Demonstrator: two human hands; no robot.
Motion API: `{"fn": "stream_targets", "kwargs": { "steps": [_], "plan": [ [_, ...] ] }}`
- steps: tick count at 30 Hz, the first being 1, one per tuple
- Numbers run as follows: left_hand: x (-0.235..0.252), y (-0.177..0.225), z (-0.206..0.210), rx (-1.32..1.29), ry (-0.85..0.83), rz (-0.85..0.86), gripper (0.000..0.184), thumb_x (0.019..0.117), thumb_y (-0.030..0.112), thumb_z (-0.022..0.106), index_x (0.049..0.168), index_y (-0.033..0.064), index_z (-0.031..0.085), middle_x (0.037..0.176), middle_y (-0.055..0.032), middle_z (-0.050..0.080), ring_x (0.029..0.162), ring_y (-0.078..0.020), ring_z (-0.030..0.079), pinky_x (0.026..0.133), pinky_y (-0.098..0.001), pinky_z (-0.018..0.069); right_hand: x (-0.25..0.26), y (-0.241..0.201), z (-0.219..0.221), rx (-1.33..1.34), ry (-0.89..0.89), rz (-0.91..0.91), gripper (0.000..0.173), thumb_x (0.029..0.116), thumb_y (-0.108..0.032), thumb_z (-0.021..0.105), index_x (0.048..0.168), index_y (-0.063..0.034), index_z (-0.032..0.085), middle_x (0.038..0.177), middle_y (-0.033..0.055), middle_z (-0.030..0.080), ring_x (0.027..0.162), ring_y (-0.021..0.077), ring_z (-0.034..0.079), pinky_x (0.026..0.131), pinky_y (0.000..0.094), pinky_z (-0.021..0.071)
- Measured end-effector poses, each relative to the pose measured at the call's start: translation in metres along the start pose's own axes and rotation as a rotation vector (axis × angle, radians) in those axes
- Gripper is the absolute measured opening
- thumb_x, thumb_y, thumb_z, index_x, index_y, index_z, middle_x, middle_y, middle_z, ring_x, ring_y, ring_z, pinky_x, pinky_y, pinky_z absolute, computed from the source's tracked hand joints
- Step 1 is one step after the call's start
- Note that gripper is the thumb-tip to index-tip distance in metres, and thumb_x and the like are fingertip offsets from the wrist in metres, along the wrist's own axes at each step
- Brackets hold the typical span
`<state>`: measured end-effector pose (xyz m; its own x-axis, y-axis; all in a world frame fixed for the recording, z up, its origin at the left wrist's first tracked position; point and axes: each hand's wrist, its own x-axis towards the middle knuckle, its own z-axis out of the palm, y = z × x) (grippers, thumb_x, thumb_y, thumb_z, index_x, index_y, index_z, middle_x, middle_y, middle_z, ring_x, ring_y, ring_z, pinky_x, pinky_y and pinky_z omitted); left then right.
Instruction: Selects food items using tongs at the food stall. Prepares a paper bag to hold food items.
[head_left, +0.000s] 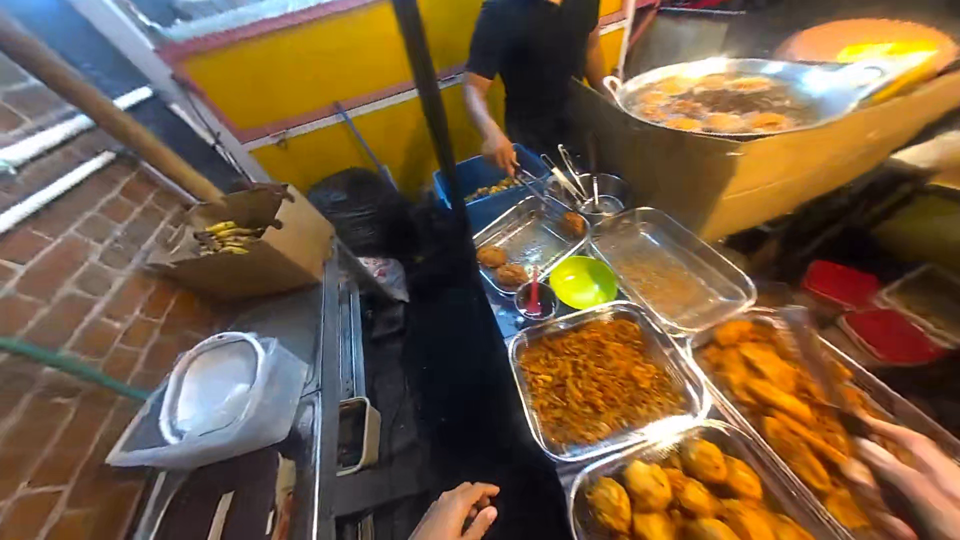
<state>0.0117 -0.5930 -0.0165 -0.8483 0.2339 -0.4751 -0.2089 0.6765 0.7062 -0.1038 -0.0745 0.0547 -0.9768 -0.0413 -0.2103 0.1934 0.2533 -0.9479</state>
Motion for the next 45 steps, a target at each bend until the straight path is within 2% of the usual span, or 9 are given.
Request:
{"fn": "stream_targets", "kwargs": {
  "steps": [4, 9, 18, 29, 32, 34, 36, 40, 45],
  "plan": [
    [-0.001, -0.035, -0.027, -0.082, 0.096, -0.034, 0.042, 0.1069, 0.032, 0.05, 0.14, 0.0074, 0.06, 0.128, -0.0164, 0.067, 0.115, -0.0286, 0.067, 0.104, -0.0492, 0.0517, 0.112, -0.025, 0.12, -0.316, -0.064, -0.118, 0.058, 0.0963, -0.06, 0.057, 0.139, -0.0215, 0.06, 0.081, 0.0033, 0.065, 0.056, 0.0146, 0.057, 0.051, 0.0375, 0.0511],
    [-0.004, -0.061, -0.057, -0.204, 0.168, -0.028, 0.042, 0.107, 0.03, 0.051, 0.14, 0.0052, 0.059, 0.129, -0.0166, 0.067, 0.117, -0.0271, 0.067, 0.105, -0.0465, 0.0521, 0.205, -0.058, 0.223, -0.819, -0.091, -0.199, 0.049, 0.0992, -0.046, 0.065, 0.134, -0.0109, 0.063, 0.098, 0.0176, 0.071, 0.086, 0.0371, 0.069, 0.078, 0.0646, 0.0537],
    [0.088, -0.11, -0.21, -0.311, 0.483, 0.028, 0.032, 0.105, 0.019, 0.053, 0.131, 0.0058, 0.066, 0.118, -0.0093, 0.073, 0.105, -0.0185, 0.072, 0.096, -0.0389, 0.0585, 0.334, -0.115, 0.368, -1.283, -0.273, 0.166, 0.058, 0.0987, -0.05, 0.059, 0.134, -0.004, 0.061, 0.117, 0.0257, 0.069, 0.111, 0.0449, 0.066, 0.089, 0.0642, 0.0523],
    [0.314, -0.113, -0.356, -0.527, 0.364, 0.11, 0.026, 0.1053, 0.018, 0.052, 0.119, 0.007, 0.07, 0.106, -0.0043, 0.076, 0.091, -0.0147, 0.075, 0.083, -0.0338, 0.0635, 0.414, -0.088, 0.336, -0.972, -0.421, 0.408, 0.054, 0.101, -0.055, 0.055, 0.128, -0.0116, 0.069, 0.112, 0.0213, 0.071, 0.103, 0.0388, 0.068, 0.092, 0.0627, 0.051],
    [0.359, -0.111, -0.367, -0.613, 0.224, 0.133, 0.026, 0.1055, 0.017, 0.051, 0.12, 0.0053, 0.07, 0.107, -0.0069, 0.075, 0.092, -0.0179, 0.075, 0.084, -0.0371, 0.0638, 0.394, -0.092, 0.322, -0.617, -0.229, 0.589, 0.043, 0.1031, -0.041, 0.06, 0.127, -0.0073, 0.068, 0.096, 0.0129, 0.068, 0.072, 0.0202, 0.057, 0.069, 0.0423, 0.0506],
    [0.383, -0.111, -0.377, -0.616, 0.141, 0.165, 0.027, 0.1052, 0.017, 0.051, 0.12, 0.0047, 0.07, 0.106, -0.007, 0.076, 0.09, -0.0179, 0.075, 0.082, -0.0366, 0.0641, 0.372, -0.099, 0.325, -0.456, -0.032, 0.513, 0.023, 0.0984, -0.018, 0.065, 0.115, -0.0019, 0.066, 0.09, 0.0046, 0.064, 0.071, 0.0079, 0.055, 0.068, 0.0289, 0.0502],
    [0.406, -0.116, -0.389, -0.6, 0.055, 0.176, 0.026, 0.1052, 0.017, 0.052, 0.12, 0.0049, 0.07, 0.105, -0.0067, 0.076, 0.089, -0.0177, 0.075, 0.081, -0.036, 0.0642, 0.382, -0.089, 0.333, -0.417, 0.069, 0.391, 0.027, 0.0988, -0.023, 0.068, 0.114, -0.001, 0.073, 0.093, 0.0111, 0.074, 0.08, 0.0154, 0.068, 0.077, 0.0361, 0.0575],
    [0.445, -0.133, -0.432, -0.504, -0.108, 0.161, 0.027, 0.1053, 0.017, 0.051, 0.121, 0.0052, 0.069, 0.105, -0.0068, 0.076, 0.09, -0.0183, 0.075, 0.082, -0.0368, 0.0638, 0.441, -0.125, 0.39, -0.724, 0.113, 0.52, 0.05, 0.1027, -0.044, 0.059, 0.144, -0.0157, 0.059, 0.115, 0.0212, 0.071, 0.103, 0.0392, 0.068, 0.093, 0.0621, 0.0515],
    [0.48, -0.15, -0.494, -0.358, -0.24, 0.114, 0.027, 0.1058, 0.019, 0.05, 0.122, 0.008, 0.069, 0.106, -0.0046, 0.076, 0.091, -0.0163, 0.074, 0.084, -0.0357, 0.0629, 0.482, -0.116, 0.457, -1.041, 0.148, 0.481, 0.054, 0.0998, -0.043, 0.061, 0.148, -0.0181, 0.056, 0.124, 0.0214, 0.067, 0.104, 0.0411, 0.069, 0.089, 0.0606, 0.054]
  ]
}}
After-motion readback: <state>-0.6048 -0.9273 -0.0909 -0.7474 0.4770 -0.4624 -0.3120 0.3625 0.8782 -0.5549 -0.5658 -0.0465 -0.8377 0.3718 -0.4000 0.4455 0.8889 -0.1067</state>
